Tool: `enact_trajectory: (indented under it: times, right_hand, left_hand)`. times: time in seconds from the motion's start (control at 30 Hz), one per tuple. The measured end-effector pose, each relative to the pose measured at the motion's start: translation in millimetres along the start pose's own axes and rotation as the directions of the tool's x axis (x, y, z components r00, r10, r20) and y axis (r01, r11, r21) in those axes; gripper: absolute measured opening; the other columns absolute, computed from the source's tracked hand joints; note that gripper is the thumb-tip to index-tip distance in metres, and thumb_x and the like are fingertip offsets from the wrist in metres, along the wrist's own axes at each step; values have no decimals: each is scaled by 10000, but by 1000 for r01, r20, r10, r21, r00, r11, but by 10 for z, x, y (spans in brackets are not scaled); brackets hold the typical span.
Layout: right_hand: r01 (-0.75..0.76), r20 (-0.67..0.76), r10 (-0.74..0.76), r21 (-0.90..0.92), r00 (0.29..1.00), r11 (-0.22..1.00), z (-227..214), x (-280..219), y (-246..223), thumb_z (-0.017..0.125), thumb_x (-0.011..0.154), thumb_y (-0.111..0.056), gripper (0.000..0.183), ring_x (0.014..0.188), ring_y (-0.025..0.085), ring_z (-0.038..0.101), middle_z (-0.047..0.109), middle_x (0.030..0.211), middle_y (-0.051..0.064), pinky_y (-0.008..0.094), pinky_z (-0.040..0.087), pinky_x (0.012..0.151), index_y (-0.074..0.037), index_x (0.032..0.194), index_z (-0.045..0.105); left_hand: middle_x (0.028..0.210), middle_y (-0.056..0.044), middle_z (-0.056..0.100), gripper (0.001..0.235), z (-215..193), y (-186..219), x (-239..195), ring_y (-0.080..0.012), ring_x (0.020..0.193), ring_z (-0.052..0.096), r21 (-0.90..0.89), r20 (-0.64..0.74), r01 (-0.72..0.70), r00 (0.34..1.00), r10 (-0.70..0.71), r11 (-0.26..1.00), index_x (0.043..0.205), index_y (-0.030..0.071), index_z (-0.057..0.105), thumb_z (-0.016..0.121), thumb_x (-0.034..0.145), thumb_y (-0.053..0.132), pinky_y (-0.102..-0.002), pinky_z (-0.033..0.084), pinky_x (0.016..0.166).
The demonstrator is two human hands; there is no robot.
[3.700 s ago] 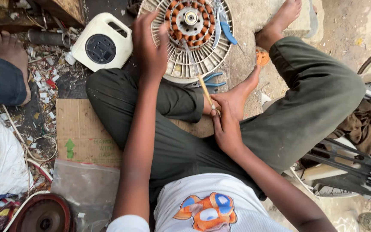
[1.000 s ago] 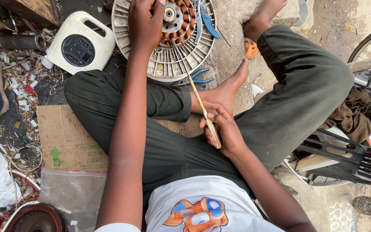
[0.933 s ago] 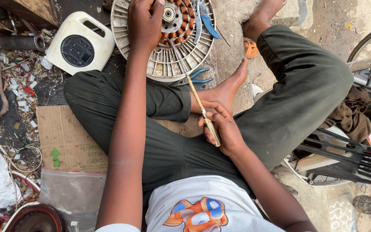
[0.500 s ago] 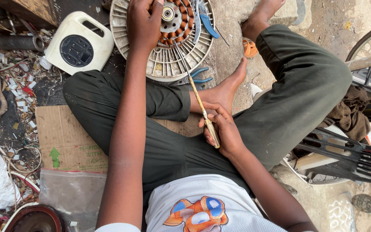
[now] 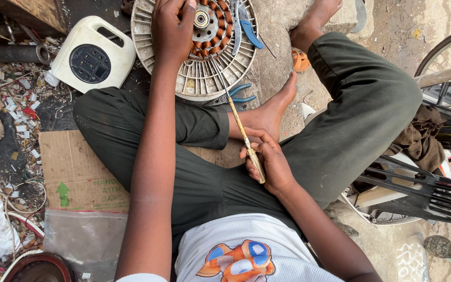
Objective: The person sits on the ground and uses pliers and a screwdriver to manipulate the copper windings of a fan motor stator. They repeatedly adjust the coils and inspect the component while working in a cluttered outdoor area.
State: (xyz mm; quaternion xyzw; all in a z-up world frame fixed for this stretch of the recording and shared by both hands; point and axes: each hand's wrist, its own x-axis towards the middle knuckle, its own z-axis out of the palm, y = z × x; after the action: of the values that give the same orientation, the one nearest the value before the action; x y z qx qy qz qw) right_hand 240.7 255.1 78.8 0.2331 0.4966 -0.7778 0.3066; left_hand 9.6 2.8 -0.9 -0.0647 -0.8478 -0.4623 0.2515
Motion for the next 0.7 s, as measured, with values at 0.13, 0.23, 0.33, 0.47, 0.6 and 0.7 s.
enact_trajectory:
  times: [0.13, 0.23, 0.33, 0.47, 0.6, 0.7]
  right_hand:
    - [-1, 12, 1, -5, 1000, 1000, -19, 0, 31, 382, 972, -57, 439, 434, 118, 485, 652, 809, 121, 240, 400, 377, -62, 1387, 526]
    - [9, 23, -9, 1, 1000, 1000, -24, 13, 37, 378, 968, -56, 455, 436, 121, 491, 658, 815, 129, 242, 405, 379, -64, 1398, 526]
    - [9, 41, -10, 10, 999, 1000, -26, 26, 40, 377, 960, -54, 462, 443, 123, 494, 659, 821, 130, 243, 403, 380, -62, 1401, 516]
    - [-54, 46, 52, 51, 998, 997, -26, 101, 4, 394, 978, -99, 434, 442, 114, 475, 641, 809, 100, 238, 377, 363, -87, 1397, 507]
    - [-109, 33, 106, 120, 994, 987, 83, 231, 100, 410, 998, -148, 317, 460, 100, 437, 636, 813, 91, 240, 349, 362, -83, 1293, 507]
    - [-73, 149, 60, 79, 987, 994, 210, 344, 206, 457, 1080, -307, 322, 448, 67, 394, 572, 766, 27, 213, 329, 367, -73, 1258, 590]
  left_hand:
    - [1036, -93, 684, 226, -12, 10, -9, -291, 996, 645, -39, -42, -107, 994, 105, 993, 1089, 30, 715, 590, 1121, 215, -433, 504, 865]
    - [1035, -95, 684, 213, -4, 8, -2, -298, 998, 648, -51, -34, -71, 997, 69, 996, 1091, 29, 714, 601, 1107, 209, -436, 508, 868]
    - [1017, -91, 691, 210, -11, -13, -24, -289, 990, 654, -40, -11, -22, 1000, 22, 999, 1063, 32, 715, 614, 1104, 212, -437, 509, 871]
    - [1003, -95, 685, 211, 2, -6, 6, -290, 987, 651, -38, 4, -6, 1000, 6, 999, 1077, 38, 730, 614, 1106, 212, -443, 508, 881]
    - [1123, -78, 713, 211, -35, 51, 3, -285, 1093, 655, -69, -28, -101, 995, 99, 993, 1145, 64, 757, 581, 1106, 173, -436, 517, 956]
    - [1191, -48, 724, 218, -64, 97, 20, -263, 1150, 656, -72, 6, -62, 998, 63, 996, 1156, 89, 766, 574, 1104, 177, -417, 521, 1002]
